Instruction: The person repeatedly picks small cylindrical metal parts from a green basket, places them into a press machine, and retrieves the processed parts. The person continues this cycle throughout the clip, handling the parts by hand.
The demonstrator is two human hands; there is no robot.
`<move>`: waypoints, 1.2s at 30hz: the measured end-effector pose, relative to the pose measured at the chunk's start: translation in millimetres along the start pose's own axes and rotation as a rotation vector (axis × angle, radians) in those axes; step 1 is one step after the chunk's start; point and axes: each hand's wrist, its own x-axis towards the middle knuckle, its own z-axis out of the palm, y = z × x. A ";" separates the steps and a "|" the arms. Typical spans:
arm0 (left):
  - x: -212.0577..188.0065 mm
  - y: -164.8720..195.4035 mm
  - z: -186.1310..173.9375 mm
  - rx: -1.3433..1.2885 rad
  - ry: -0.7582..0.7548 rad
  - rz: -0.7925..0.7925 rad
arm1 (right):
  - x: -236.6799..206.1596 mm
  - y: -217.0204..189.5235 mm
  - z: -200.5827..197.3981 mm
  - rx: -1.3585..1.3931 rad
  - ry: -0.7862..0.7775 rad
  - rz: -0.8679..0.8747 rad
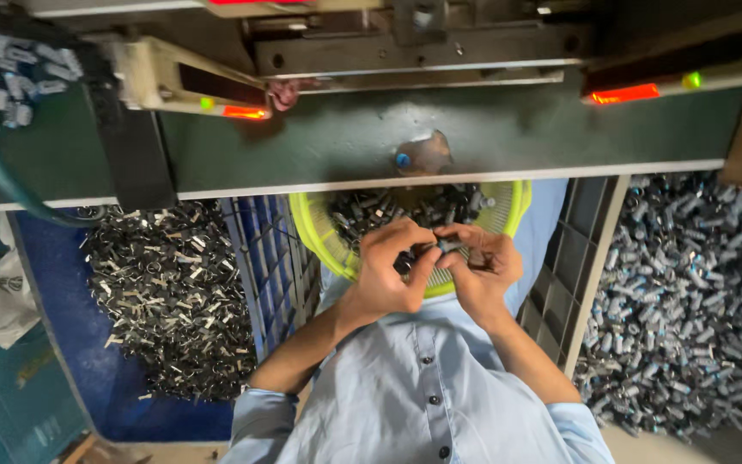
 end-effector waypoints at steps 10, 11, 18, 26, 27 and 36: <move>-8.3 24.8 -36.8 0.106 0.098 0.031 | 30.4 12.8 -1.6 1.032 0.132 0.743; -8.6 22.7 -41.3 0.069 0.104 -0.045 | 35.8 8.0 1.0 0.936 0.090 0.682; -24.5 0.5 -57.4 -0.351 -0.002 -0.392 | 131.1 -49.7 22.8 0.221 -0.107 -0.152; -39.2 -15.6 -51.8 -0.413 0.042 -0.274 | 239.9 -99.5 72.7 -0.919 -0.254 -0.803; -38.5 -16.3 -52.6 -0.413 0.050 -0.312 | 241.1 -106.2 73.0 -0.870 -0.310 -0.711; -33.3 -20.4 -57.8 -0.545 0.100 -0.273 | 146.4 -90.4 50.6 -0.403 -0.451 -0.671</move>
